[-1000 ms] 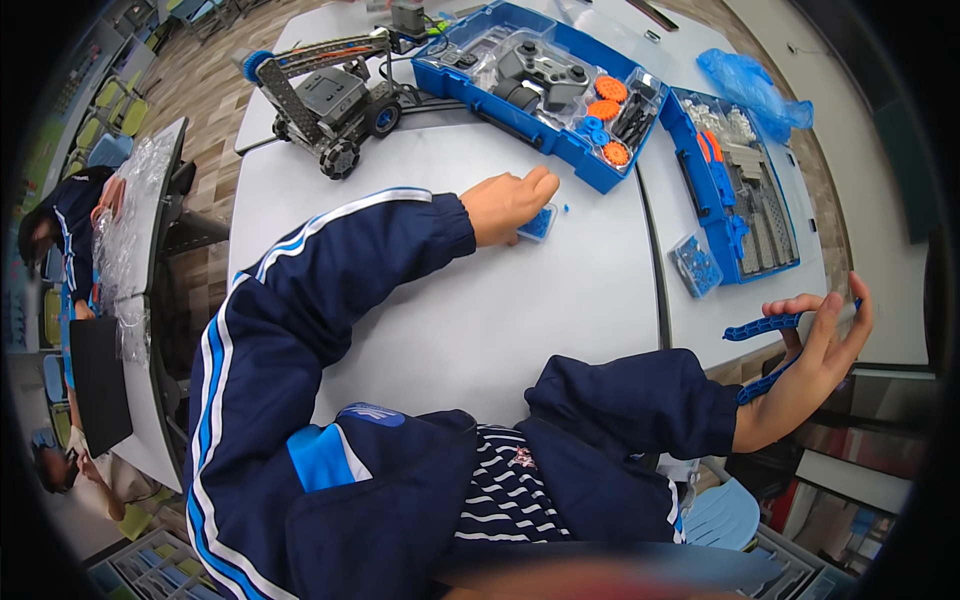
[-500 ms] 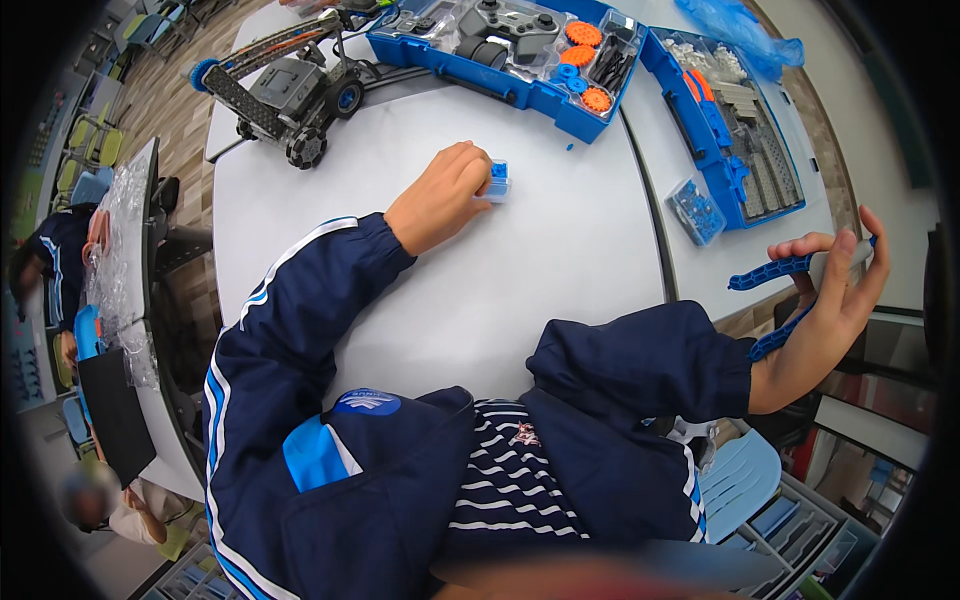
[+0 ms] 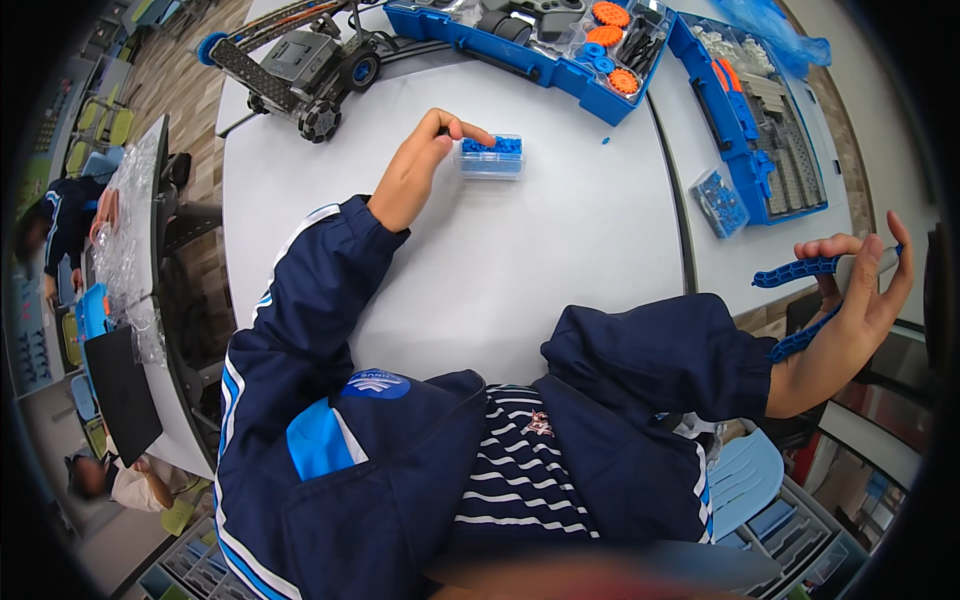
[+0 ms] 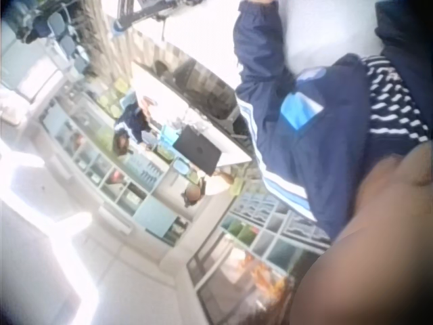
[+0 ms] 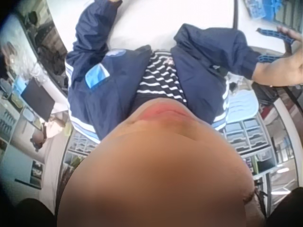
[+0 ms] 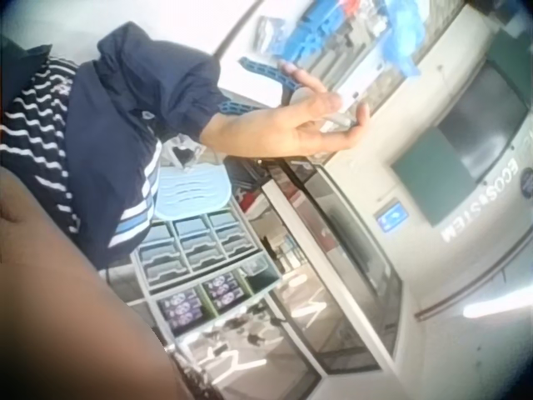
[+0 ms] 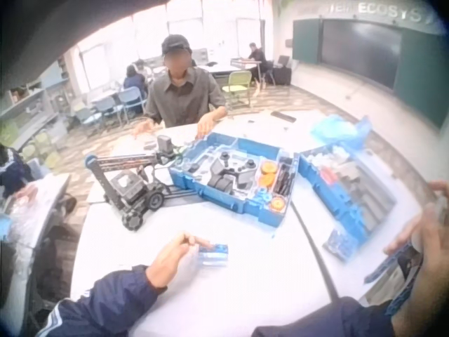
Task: The person assembles a small educational robot kit at a table. They open a container of blue connectors, select pieces, and use pliers to attach them to gray structural parts. The person repeatedly picks, places, and adjusts small components while working on the tabletop.
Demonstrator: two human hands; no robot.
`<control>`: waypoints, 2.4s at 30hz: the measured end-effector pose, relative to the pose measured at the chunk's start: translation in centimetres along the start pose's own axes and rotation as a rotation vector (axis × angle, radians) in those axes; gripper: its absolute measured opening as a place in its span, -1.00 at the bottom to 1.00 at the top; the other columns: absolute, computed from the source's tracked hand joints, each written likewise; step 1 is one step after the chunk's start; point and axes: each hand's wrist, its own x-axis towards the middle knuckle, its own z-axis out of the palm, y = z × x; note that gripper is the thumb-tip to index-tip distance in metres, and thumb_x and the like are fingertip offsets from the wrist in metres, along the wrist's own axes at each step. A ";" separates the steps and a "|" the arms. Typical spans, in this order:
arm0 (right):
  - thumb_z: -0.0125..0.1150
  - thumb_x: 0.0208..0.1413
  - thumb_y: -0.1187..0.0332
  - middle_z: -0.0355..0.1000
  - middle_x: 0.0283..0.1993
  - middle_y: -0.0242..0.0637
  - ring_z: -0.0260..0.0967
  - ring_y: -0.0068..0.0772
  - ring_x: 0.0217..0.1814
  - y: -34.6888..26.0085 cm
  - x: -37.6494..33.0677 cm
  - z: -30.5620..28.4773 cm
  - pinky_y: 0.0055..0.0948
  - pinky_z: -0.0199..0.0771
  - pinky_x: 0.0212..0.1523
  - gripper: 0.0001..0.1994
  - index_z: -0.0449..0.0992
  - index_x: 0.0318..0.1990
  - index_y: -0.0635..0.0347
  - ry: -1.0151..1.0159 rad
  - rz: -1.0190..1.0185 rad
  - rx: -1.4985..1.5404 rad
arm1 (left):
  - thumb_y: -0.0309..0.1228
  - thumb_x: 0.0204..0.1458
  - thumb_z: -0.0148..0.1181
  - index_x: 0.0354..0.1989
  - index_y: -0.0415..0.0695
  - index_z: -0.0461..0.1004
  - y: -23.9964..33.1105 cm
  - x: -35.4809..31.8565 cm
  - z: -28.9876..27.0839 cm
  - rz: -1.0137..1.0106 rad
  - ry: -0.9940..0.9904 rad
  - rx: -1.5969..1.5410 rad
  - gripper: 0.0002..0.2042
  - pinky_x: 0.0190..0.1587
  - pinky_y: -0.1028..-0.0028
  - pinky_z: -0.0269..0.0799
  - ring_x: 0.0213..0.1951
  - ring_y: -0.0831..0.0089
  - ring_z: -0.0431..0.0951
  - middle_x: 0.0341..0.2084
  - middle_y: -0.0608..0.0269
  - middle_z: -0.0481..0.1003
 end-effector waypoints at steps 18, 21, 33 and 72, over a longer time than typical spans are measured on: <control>0.20 0.33 0.28 0.43 -0.54 -0.32 0.41 -0.54 -0.56 8.4 -0.2 19.7 -0.51 0.38 -0.50 -0.71 0.49 0.16 0.00 -1.400 -0.184 -0.285 | -0.58 0.14 0.31 -0.24 -0.02 0.11 -3.7 -1.3 0.1 -0.147 0.067 -0.218 -0.62 0.00 0.50 0.47 -0.10 0.51 0.54 0.03 -0.07 0.54; 0.22 0.30 0.30 0.47 -0.51 -0.27 0.41 -0.50 -0.56 9.0 -0.7 20.3 -0.48 0.43 -0.48 -0.69 0.51 0.16 0.03 -1.525 -0.222 -0.293 | -0.55 0.03 0.43 -0.24 0.00 0.11 -3.4 -1.5 0.4 -0.146 0.058 -0.121 -0.53 -0.02 0.48 0.50 -0.17 0.54 0.52 0.05 -0.05 0.54; 0.18 0.28 0.42 0.59 -0.30 -0.19 0.45 -0.40 -0.54 8.1 0.0 21.1 -0.42 0.54 -0.39 -0.47 0.38 0.40 -0.15 -1.714 -0.265 -0.506 | -0.45 -0.04 0.53 -0.23 0.04 0.08 -3.4 -2.3 1.2 -0.079 0.085 0.043 -0.45 -0.02 0.47 0.44 -0.15 0.54 0.47 0.12 0.07 0.51; 0.45 0.08 0.30 0.59 -0.34 -0.24 0.49 -0.46 -0.36 8.7 -3.9 19.1 -0.47 0.45 -0.29 -0.77 0.64 -0.19 0.27 -0.970 -0.240 -0.182 | -0.51 0.03 0.41 -0.19 0.02 0.13 -4.5 -2.5 1.3 0.022 0.083 -0.034 -0.56 -0.07 0.51 0.37 -0.16 0.56 0.45 0.16 0.06 0.49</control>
